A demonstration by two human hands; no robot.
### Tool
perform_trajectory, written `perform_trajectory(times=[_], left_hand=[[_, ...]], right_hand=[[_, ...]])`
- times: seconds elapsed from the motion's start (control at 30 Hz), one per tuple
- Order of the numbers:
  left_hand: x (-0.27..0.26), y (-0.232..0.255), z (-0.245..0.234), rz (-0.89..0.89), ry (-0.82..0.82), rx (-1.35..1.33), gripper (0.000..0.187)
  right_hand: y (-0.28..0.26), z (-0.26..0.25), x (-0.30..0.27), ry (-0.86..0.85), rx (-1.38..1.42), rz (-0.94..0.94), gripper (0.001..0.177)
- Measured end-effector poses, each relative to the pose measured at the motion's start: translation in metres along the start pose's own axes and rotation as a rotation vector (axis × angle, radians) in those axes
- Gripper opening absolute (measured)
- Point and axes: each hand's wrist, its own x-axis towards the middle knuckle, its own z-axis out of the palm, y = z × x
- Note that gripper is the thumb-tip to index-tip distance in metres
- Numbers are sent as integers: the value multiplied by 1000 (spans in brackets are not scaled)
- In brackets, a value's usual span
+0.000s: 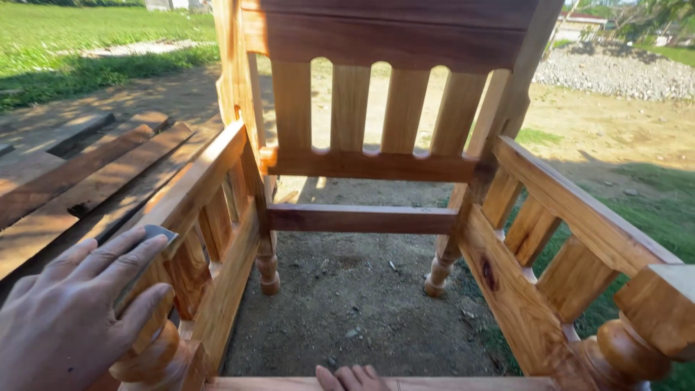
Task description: The person sands a wooden chair with a sanding block, working over the turned legs, side rails, and the curved backrest. They steady the chair with one hand while rubbing the block along the wood surfaces, moving around the chair to reach different parts.
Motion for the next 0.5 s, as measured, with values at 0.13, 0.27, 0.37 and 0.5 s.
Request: perform_trajectory(times=[0.13,0.27,0.37,0.5], left_hand=[[-6,12,-8,-36,165,-133,56],[-13,-11,29,84,185,-148,59],[-17,-13,53,30,270,-484,50],[-16,-6,45,-89,264,-651,50]], right_hand=[[-26,-175,21,-243,247,145,71],[-15,-210,-7,-231,310,345,65],[-20,-230,-16,-258,240,486,57],[-28,-237,-12,-264,199,544,57]])
